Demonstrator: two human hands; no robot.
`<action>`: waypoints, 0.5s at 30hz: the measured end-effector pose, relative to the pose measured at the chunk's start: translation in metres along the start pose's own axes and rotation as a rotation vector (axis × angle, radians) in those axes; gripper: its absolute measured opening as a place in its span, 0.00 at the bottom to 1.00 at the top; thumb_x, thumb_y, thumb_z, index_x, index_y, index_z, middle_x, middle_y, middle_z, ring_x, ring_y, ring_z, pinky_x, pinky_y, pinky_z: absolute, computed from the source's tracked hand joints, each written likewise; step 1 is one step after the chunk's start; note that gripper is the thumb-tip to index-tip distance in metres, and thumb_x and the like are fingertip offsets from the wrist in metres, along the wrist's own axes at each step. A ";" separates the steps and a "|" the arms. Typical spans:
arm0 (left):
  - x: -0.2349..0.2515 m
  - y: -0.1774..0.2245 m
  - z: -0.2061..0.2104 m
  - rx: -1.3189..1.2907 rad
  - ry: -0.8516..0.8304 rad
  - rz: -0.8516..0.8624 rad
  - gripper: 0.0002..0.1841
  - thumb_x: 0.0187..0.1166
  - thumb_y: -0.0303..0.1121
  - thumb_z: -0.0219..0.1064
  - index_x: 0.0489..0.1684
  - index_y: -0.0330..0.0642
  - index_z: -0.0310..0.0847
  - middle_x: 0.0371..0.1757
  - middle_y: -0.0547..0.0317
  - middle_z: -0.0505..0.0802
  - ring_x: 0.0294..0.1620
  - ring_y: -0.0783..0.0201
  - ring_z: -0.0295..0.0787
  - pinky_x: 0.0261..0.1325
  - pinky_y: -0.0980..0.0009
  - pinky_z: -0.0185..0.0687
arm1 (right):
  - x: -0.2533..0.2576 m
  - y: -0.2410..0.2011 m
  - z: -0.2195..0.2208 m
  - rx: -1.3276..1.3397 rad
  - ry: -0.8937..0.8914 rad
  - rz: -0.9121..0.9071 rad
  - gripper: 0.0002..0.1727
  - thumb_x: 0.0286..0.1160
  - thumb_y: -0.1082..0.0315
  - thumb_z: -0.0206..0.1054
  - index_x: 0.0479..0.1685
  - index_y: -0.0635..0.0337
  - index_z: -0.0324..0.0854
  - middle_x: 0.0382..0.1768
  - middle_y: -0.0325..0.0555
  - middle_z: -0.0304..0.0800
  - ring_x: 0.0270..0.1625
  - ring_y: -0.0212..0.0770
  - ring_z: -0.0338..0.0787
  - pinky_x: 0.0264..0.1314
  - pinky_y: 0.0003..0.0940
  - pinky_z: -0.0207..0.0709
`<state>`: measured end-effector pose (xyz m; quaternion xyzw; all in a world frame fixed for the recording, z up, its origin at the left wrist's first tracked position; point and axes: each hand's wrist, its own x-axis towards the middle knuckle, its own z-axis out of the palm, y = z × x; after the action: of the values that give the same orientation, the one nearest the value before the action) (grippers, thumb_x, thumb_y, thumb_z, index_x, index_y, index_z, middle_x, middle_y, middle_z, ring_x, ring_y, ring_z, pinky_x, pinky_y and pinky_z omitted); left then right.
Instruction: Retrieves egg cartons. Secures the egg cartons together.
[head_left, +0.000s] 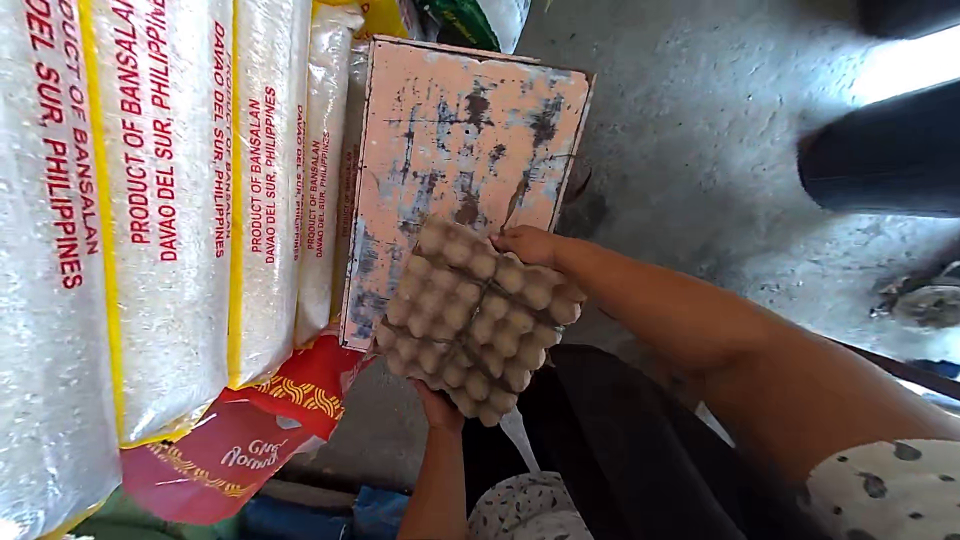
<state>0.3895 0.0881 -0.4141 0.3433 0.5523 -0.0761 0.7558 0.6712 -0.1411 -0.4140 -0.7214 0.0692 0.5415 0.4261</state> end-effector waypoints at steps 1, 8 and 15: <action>-0.004 0.008 -0.008 -0.043 -0.059 0.031 0.52 0.66 0.85 0.41 0.77 0.51 0.71 0.59 0.58 0.94 0.60 0.62 0.92 0.60 0.55 0.91 | -0.003 -0.002 0.005 0.039 -0.021 0.016 0.31 0.97 0.50 0.42 0.68 0.68 0.81 0.61 0.66 0.86 0.63 0.58 0.86 0.71 0.59 0.74; -0.046 0.063 -0.065 -0.078 -0.214 -0.096 0.39 0.74 0.79 0.48 0.57 0.57 0.88 0.49 0.61 0.98 0.51 0.64 0.96 0.53 0.58 0.94 | 0.011 -0.001 0.050 0.419 -0.266 0.055 0.27 0.96 0.49 0.45 0.70 0.57 0.81 0.50 0.43 0.92 0.40 0.31 0.88 0.45 0.29 0.82; -0.069 0.062 -0.055 -0.091 -0.071 -0.170 0.31 0.91 0.59 0.38 0.39 0.52 0.88 0.36 0.62 0.98 0.39 0.68 0.97 0.42 0.68 0.94 | 0.040 0.019 0.091 0.707 -0.234 -0.250 0.31 0.98 0.55 0.32 0.79 0.64 0.72 0.66 0.42 0.86 0.60 0.22 0.85 0.68 0.22 0.75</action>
<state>0.3507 0.1498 -0.3348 0.2577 0.5554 -0.1271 0.7803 0.6110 -0.0757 -0.4628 -0.4663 0.1140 0.5068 0.7160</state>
